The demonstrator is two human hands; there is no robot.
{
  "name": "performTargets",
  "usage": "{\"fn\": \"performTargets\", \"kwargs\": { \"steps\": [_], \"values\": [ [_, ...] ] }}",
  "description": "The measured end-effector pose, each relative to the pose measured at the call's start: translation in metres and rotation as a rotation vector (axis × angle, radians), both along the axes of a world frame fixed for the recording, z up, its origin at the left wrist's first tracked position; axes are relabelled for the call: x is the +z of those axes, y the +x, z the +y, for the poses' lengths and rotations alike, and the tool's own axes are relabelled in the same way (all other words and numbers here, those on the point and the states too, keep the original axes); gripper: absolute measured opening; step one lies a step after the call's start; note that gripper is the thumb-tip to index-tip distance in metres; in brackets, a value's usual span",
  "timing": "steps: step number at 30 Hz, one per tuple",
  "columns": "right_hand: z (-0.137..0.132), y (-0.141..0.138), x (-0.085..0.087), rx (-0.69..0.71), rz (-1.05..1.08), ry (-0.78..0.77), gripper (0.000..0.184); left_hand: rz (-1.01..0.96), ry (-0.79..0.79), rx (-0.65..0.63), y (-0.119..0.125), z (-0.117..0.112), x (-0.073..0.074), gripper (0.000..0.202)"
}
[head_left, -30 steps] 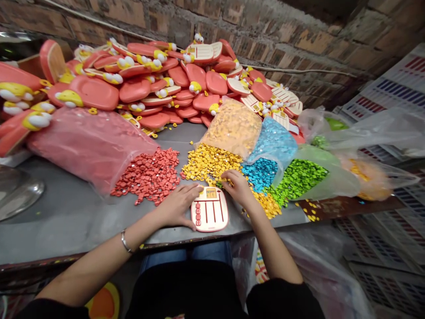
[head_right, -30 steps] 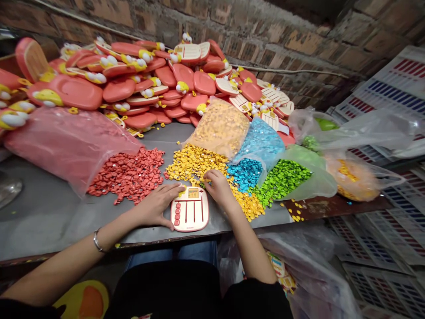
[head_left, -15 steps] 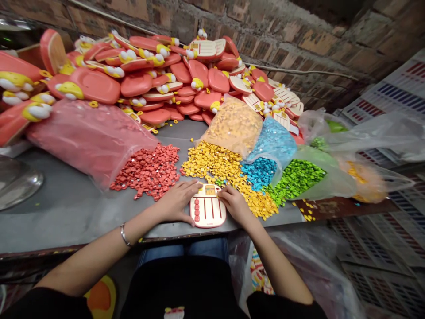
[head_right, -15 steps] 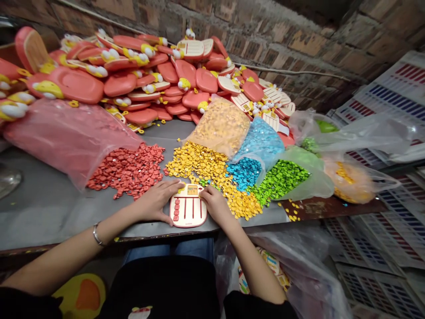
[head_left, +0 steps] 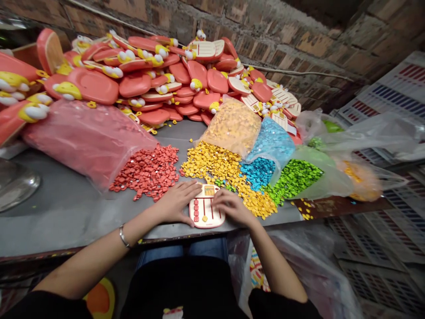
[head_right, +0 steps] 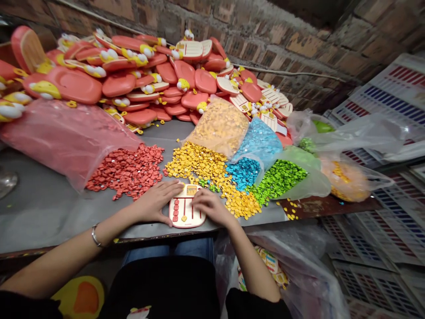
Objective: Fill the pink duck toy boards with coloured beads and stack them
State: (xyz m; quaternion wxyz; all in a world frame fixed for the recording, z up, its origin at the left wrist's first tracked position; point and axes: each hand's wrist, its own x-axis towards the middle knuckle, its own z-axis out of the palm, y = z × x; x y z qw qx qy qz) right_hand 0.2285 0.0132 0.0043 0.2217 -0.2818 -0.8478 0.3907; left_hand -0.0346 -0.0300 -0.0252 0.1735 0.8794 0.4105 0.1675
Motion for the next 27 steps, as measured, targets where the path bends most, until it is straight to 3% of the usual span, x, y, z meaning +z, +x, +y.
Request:
{"fn": "performTargets", "kwargs": {
  "steps": [3,5,8,14,22,27],
  "values": [
    [0.016,0.006,-0.009,-0.387,-0.016,0.163,0.013,-0.008,-0.004,0.005,0.0,0.0,0.0,0.099],
    [0.024,0.005,-0.018,-0.473,-0.129,0.272,0.012,-0.009,-0.011,0.008,0.0,0.0,0.002,0.099],
    [0.028,0.001,-0.027,-0.478,-0.196,0.332,0.018,0.006,-0.03,0.002,0.001,0.0,0.007,0.099],
    [0.014,-0.006,-0.026,-0.439,0.0,0.227,0.013,0.036,-0.069,-0.004,0.002,-0.002,0.019,0.101],
    [0.006,-0.01,-0.026,-0.337,-0.017,0.387,0.016,0.048,-0.065,0.011,0.005,-0.005,0.024,0.102],
    [-0.009,0.0,-0.026,-0.314,0.039,0.301,0.013,0.086,-0.106,0.064,0.013,-0.014,0.034,0.111]
  ]
}}
